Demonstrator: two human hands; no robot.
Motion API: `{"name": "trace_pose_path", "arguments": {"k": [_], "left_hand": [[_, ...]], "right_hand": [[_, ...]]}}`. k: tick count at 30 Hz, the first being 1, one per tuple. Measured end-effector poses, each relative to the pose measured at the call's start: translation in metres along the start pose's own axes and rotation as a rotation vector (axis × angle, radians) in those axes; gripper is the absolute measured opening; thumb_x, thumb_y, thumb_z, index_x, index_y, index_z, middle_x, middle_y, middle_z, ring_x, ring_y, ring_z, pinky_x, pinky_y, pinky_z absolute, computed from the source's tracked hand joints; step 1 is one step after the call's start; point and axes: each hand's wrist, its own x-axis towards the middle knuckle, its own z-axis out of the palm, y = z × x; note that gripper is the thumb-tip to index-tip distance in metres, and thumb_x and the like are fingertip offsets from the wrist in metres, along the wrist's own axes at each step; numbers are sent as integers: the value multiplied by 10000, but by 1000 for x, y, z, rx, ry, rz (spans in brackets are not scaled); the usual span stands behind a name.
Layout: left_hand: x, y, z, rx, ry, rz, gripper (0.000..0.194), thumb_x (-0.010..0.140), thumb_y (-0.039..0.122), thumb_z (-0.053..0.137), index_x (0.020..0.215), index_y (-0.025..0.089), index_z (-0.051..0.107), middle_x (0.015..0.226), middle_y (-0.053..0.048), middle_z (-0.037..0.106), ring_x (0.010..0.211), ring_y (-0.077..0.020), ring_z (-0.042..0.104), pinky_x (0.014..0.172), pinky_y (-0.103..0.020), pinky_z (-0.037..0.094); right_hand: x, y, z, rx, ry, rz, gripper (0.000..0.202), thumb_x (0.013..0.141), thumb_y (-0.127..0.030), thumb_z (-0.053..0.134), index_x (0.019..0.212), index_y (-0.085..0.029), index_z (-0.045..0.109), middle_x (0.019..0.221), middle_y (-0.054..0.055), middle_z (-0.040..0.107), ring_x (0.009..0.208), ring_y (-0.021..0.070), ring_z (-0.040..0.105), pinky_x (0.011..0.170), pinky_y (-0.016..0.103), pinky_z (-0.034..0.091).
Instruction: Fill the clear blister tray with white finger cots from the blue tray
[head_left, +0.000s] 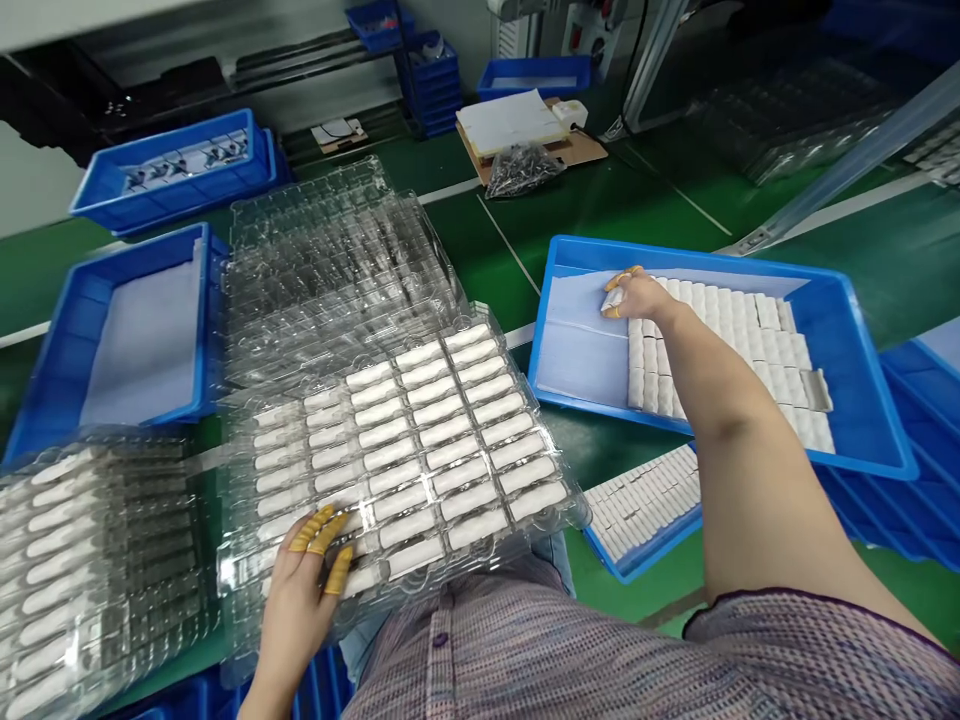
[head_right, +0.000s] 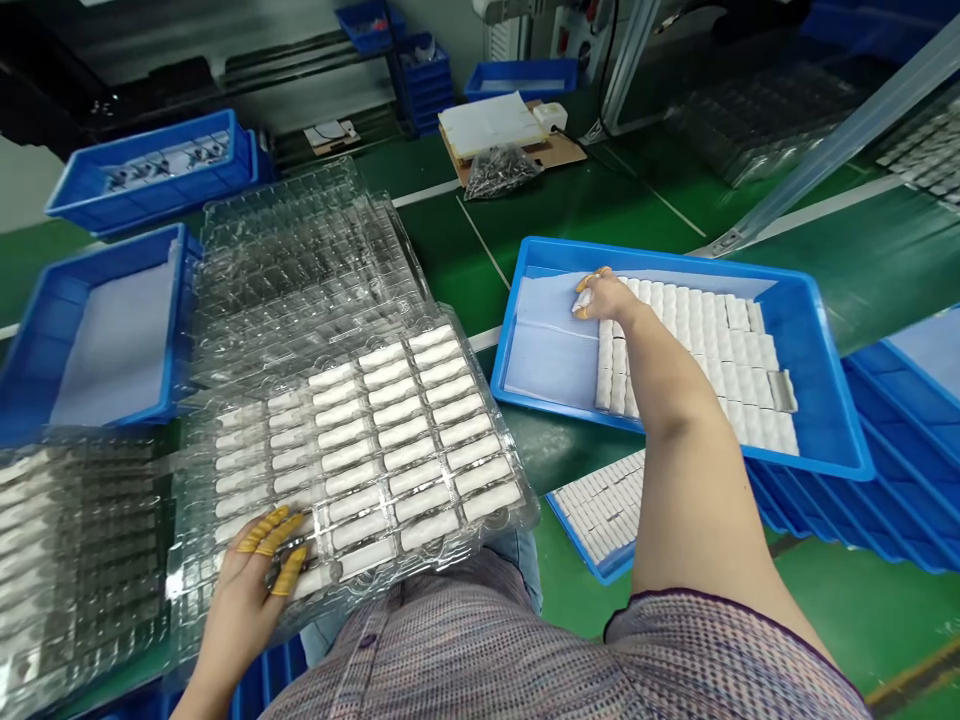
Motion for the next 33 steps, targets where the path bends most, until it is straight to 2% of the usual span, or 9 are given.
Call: {"name": "trace_pose_path", "arguments": {"k": [5, 8, 11, 13, 16, 20, 23, 28, 33], "left_hand": [[0, 0, -1, -38, 2, -13, 443, 1034, 424, 582, 1426, 222, 618, 1445, -159, 645, 1403, -379, 549, 1165, -603, 477], [1, 3, -11, -75, 2, -60, 460, 1035, 468, 569, 1425, 231, 630, 1481, -157, 639, 1368, -377, 594, 1125, -595, 511], [12, 16, -26, -180, 88, -245, 459, 1023, 531, 568, 1343, 230, 700, 1448, -157, 672, 1345, -390, 616, 1133, -622, 492], [29, 33, -36, -409, 179, -368, 433, 987, 570, 632, 1254, 248, 746, 1367, -127, 723, 1330, -363, 630, 1183, -599, 461], [68, 69, -45, -1126, 226, -498, 494, 914, 650, 722, 1229, 271, 751, 1246, -84, 775, 1145, -277, 724, 1108, -494, 551], [119, 111, -46, -1813, -172, -506, 713, 705, 691, 907, 1205, 209, 751, 1243, -116, 774, 1142, -269, 731, 995, -402, 619], [133, 124, -42, -1933, -323, -493, 664, 667, 523, 996, 1175, 183, 737, 1098, -101, 796, 1007, -246, 760, 882, -347, 637], [122, 115, -39, -1936, -271, -560, 619, 679, 382, 1008, 1173, 138, 725, 1079, -118, 805, 1052, -278, 774, 898, -349, 650], [114, 100, -44, -1945, -232, -739, 482, 808, 203, 888, 1245, 124, 700, 1052, -120, 814, 971, -263, 799, 850, -354, 687]], "right_hand": [[-37, -40, -9, 212, 109, -78, 601, 666, -534, 846, 1171, -243, 700, 1312, 128, 683, 1331, 404, 602, 1173, 588, 490], [-74, -100, -14, 649, 145, -316, 700, 620, -634, 901, 1182, -272, 693, 1392, 107, 657, 1371, 396, 592, 1195, 581, 460], [-115, -174, -11, 833, 43, -581, 719, 595, -679, 932, 1161, -299, 700, 1401, 97, 639, 1408, 395, 558, 1220, 584, 416], [-139, -220, -4, 867, -45, -751, 728, 604, -686, 933, 1182, -309, 699, 1411, 100, 619, 1398, 396, 556, 1208, 599, 414], [-165, -278, 11, 831, -145, -1014, 707, 671, -632, 928, 1257, -323, 681, 1458, 103, 569, 1393, 380, 545, 1198, 605, 411], [-190, -335, 33, 753, -226, -1289, 639, 798, -442, 892, 1365, -336, 617, 1510, 114, 489, 1403, 345, 526, 1138, 559, 485], [-202, -359, 47, 680, -248, -1367, 631, 866, -369, 836, 1435, -352, 564, 1521, 120, 458, 1430, 338, 503, 1097, 527, 532], [-208, -367, 61, 574, -326, -1335, 916, 882, -471, 841, 1647, -390, 344, 1596, 142, 420, 1487, 343, 463, 1147, 573, 516], [-206, -370, 66, 561, -421, -1277, 935, 872, -540, 850, 1662, -389, 375, 1602, 130, 450, 1495, 349, 473, 1193, 584, 480]]}}
